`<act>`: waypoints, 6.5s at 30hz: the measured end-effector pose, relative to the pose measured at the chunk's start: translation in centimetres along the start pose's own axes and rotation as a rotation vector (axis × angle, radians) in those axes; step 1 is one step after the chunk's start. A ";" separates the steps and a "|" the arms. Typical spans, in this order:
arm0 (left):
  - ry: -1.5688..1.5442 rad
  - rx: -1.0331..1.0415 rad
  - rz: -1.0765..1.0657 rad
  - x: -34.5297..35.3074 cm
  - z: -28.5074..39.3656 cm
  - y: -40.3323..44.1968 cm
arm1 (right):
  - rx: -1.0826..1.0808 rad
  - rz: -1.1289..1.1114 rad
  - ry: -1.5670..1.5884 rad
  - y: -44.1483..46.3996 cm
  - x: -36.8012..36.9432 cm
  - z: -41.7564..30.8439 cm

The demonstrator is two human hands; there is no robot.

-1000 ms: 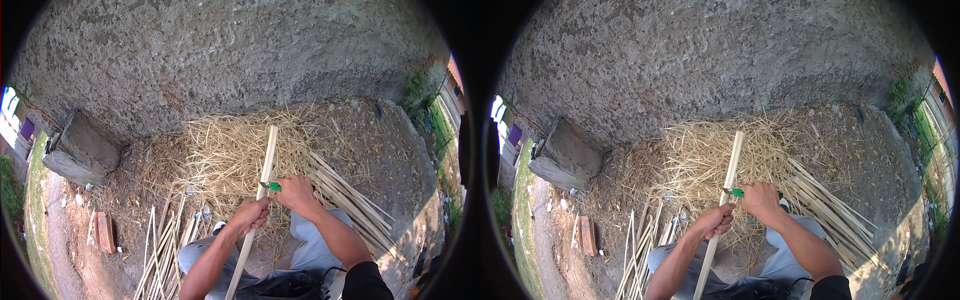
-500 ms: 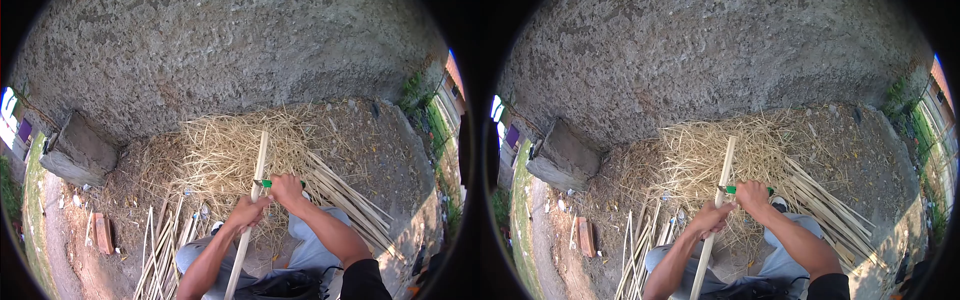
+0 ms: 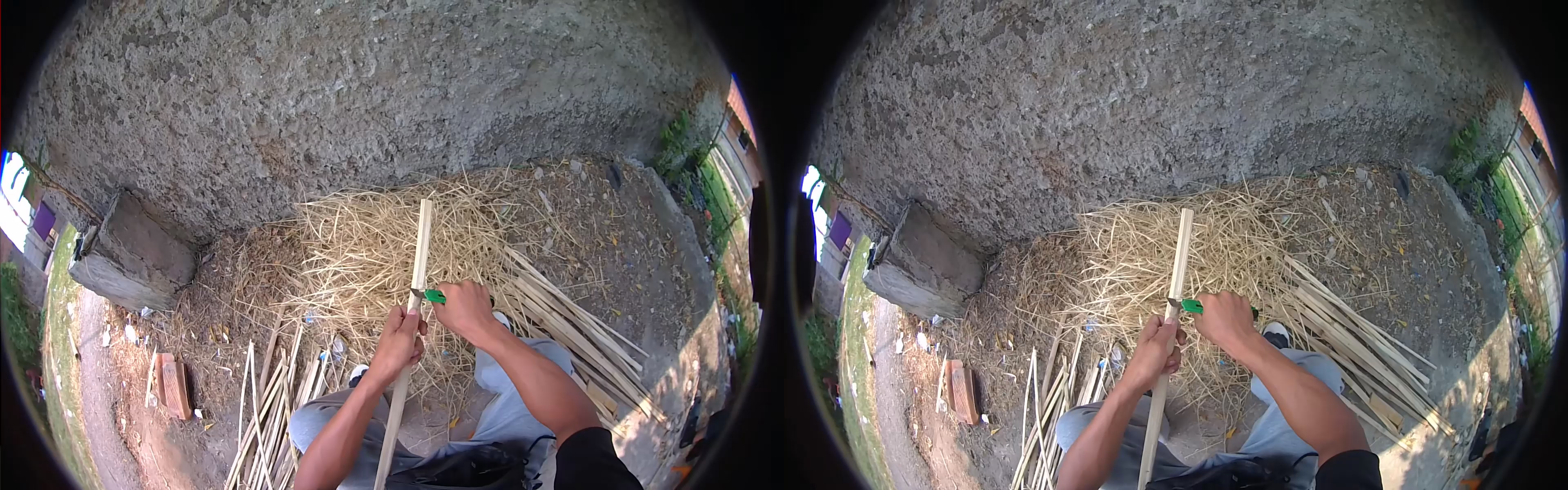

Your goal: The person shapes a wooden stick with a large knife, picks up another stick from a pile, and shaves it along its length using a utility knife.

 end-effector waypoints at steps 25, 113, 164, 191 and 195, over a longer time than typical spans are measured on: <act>0.169 0.082 0.116 -0.7 0.6 -0.6 | 0.088 -0.004 -0.035 0.1 -2.3 1.7; 0.652 0.022 0.394 -4.9 -4.3 -2.4 | 0.544 -0.077 -0.199 -0.3 1.7 20.6; 0.696 0.285 0.283 0.7 0.8 -2.2 | 0.053 0.022 -0.188 2.0 2.2 2.1; 0.168 -0.150 -0.194 1.1 -1.9 -1.2 | 0.661 -0.172 -0.194 -0.1 0.2 22.2; 0.291 0.022 -0.017 0.0 -1.1 0.0 | 0.376 0.046 -0.127 3.4 -3.8 13.0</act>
Point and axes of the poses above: each hand's wrist, its own y-axis towards the middle knuckle, its own x-axis out of the palm, z = x × y, the point moved 9 cm from there along y, towards the middle knuckle, and after that the axes turned 13 degrees about -x, right-handed, at the moved point
